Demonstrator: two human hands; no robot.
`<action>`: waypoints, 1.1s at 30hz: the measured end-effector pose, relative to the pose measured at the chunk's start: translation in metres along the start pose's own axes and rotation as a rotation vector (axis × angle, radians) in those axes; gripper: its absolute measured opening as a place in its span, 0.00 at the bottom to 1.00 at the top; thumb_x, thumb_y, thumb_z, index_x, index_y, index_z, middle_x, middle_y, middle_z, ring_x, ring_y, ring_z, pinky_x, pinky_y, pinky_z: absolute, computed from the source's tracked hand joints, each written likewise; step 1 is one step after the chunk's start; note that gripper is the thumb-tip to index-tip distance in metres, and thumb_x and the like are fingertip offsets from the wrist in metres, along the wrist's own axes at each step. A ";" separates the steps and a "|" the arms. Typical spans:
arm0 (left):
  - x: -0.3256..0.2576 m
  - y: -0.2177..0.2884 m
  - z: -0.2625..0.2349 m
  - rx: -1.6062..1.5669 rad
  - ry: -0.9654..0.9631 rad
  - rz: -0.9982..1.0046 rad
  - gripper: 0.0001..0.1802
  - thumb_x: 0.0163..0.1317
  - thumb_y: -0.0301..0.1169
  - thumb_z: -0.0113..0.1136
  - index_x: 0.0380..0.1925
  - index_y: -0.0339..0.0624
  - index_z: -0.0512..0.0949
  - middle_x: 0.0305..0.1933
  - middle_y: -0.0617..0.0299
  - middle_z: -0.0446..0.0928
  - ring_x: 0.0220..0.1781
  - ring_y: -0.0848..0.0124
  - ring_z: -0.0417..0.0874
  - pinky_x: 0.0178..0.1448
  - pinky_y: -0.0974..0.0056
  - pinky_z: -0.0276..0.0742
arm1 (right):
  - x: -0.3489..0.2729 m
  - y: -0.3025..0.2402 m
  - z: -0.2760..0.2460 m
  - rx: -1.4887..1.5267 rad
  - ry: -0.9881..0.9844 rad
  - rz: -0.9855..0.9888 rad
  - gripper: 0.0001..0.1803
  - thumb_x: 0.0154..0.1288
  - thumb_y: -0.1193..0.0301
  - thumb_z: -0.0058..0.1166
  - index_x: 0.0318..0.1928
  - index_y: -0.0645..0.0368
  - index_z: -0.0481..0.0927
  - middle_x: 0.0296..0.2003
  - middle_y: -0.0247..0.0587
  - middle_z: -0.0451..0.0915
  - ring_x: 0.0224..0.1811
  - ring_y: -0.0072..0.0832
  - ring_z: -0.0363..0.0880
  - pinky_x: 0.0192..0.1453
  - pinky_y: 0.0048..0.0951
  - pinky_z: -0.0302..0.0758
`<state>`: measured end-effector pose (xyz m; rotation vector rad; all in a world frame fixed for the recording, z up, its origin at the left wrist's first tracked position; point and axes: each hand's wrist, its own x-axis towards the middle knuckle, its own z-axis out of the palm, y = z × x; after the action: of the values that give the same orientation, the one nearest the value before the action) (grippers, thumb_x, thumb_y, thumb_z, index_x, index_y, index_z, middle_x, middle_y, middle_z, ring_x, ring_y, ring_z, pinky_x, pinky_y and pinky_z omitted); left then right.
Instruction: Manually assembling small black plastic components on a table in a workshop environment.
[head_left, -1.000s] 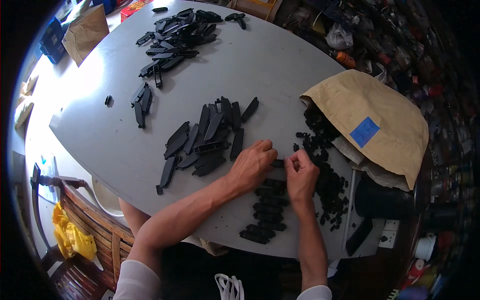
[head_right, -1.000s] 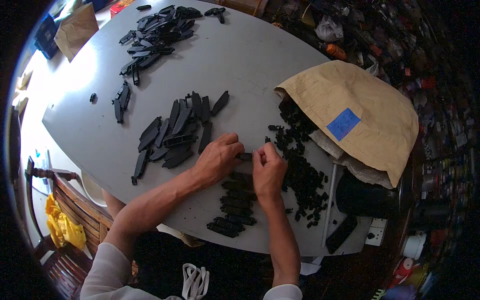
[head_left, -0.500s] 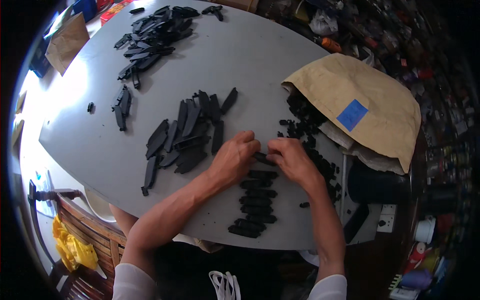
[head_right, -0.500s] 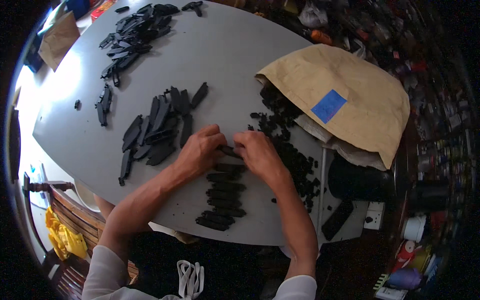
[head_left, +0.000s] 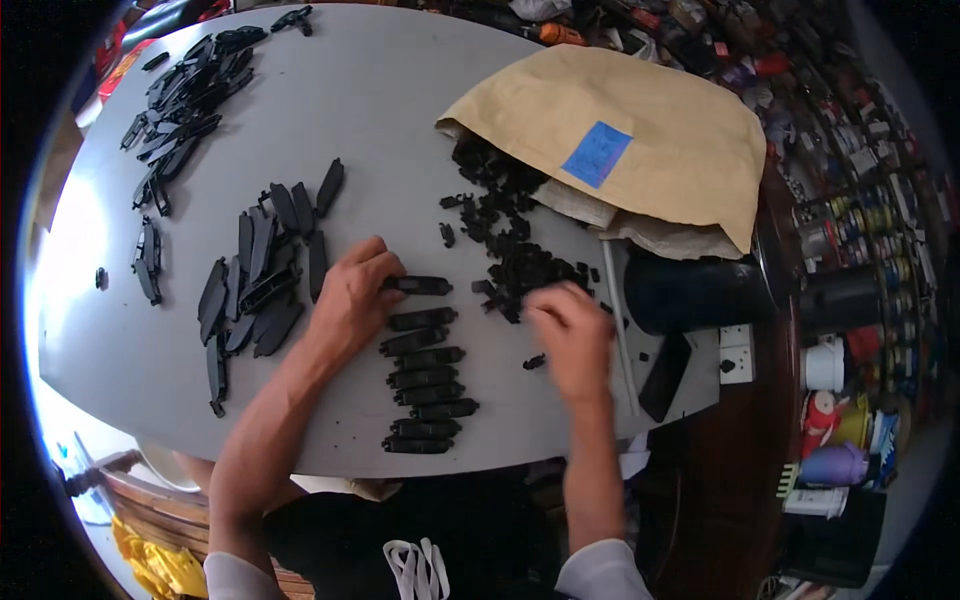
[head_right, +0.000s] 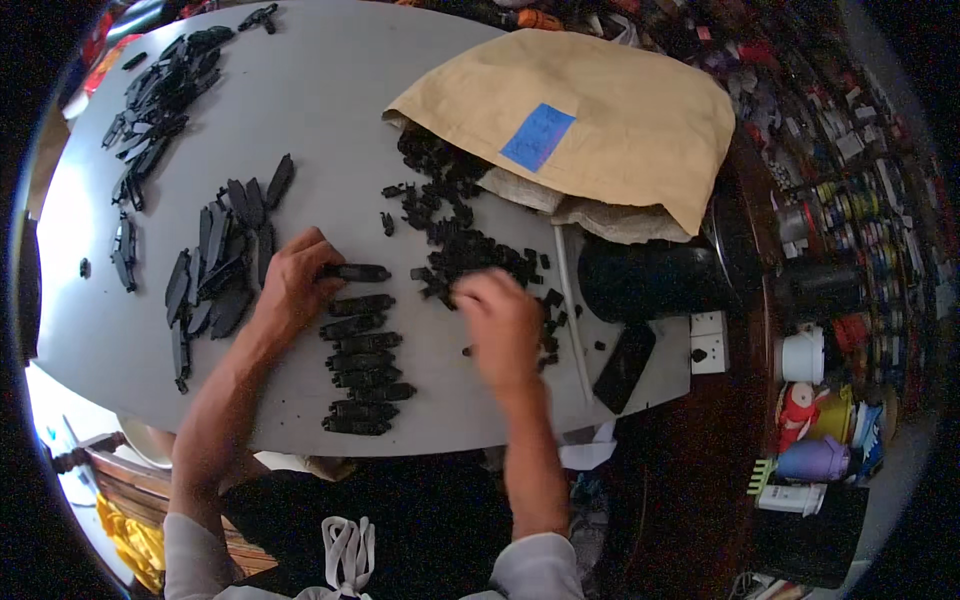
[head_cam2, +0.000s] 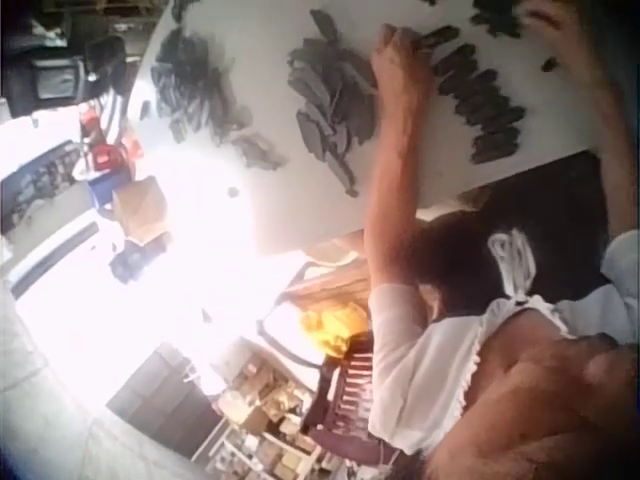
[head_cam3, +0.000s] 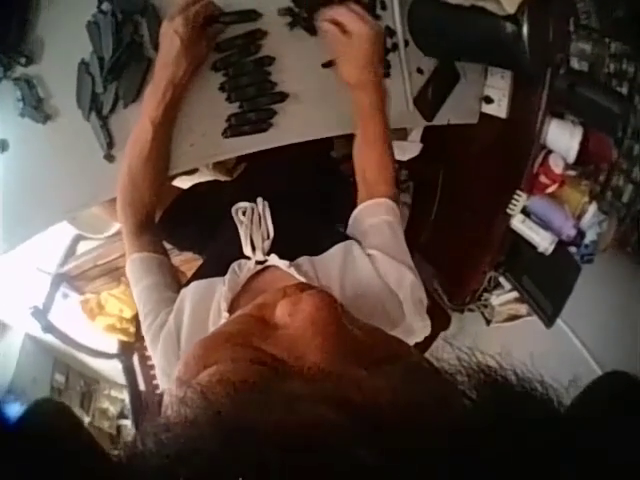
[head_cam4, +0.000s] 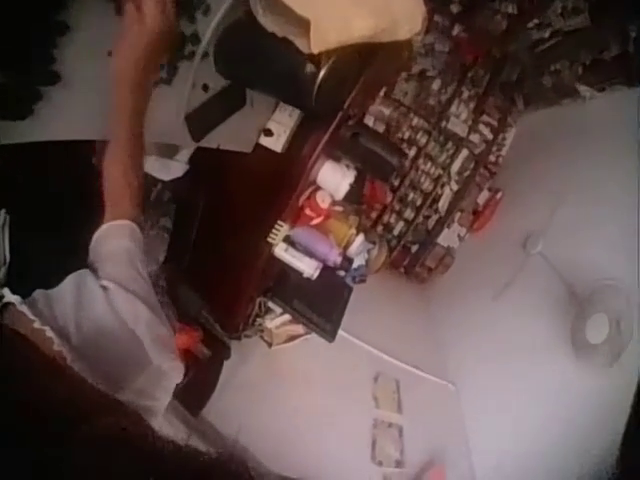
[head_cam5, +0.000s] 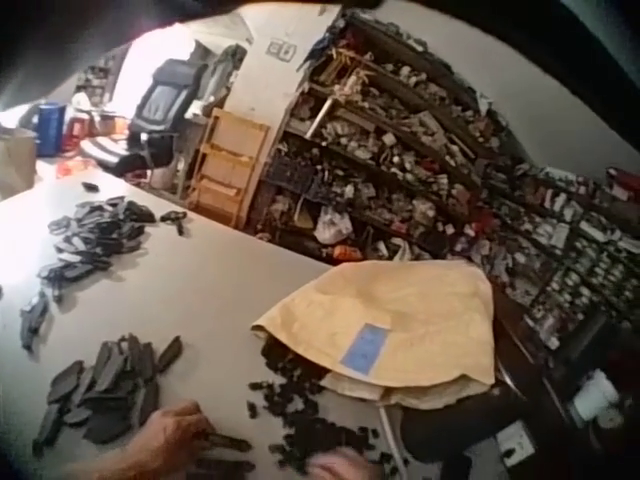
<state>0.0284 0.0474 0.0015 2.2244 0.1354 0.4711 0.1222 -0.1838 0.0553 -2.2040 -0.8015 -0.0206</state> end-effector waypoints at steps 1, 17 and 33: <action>0.001 0.002 0.001 0.021 0.010 0.005 0.16 0.40 0.17 0.67 0.33 0.35 0.77 0.34 0.53 0.72 0.37 0.53 0.77 0.40 0.56 0.73 | -0.017 0.018 -0.022 0.029 0.040 0.094 0.02 0.55 0.82 0.55 0.30 0.65 0.79 0.26 0.34 0.76 0.24 0.18 0.73 0.25 0.22 0.69; 0.004 0.004 -0.005 -0.039 -0.080 0.034 0.18 0.41 0.18 0.67 0.36 0.36 0.77 0.37 0.53 0.73 0.41 0.53 0.79 0.44 0.56 0.75 | -0.084 0.042 -0.057 -0.387 -0.030 0.231 0.04 0.61 0.81 0.55 0.37 0.66 0.77 0.33 0.45 0.76 0.30 0.37 0.79 0.31 0.35 0.75; -0.001 -0.006 0.000 -0.144 0.045 0.017 0.14 0.38 0.19 0.69 0.29 0.35 0.77 0.36 0.55 0.72 0.39 0.56 0.77 0.41 0.58 0.74 | 0.047 -0.051 0.063 0.293 -0.327 0.308 0.04 0.59 0.79 0.59 0.28 0.64 0.77 0.19 0.32 0.77 0.19 0.16 0.75 0.18 0.18 0.71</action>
<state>0.0279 0.0510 -0.0034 2.0762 0.1032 0.5241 0.1174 -0.0899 0.0572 -2.0492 -0.5828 0.5858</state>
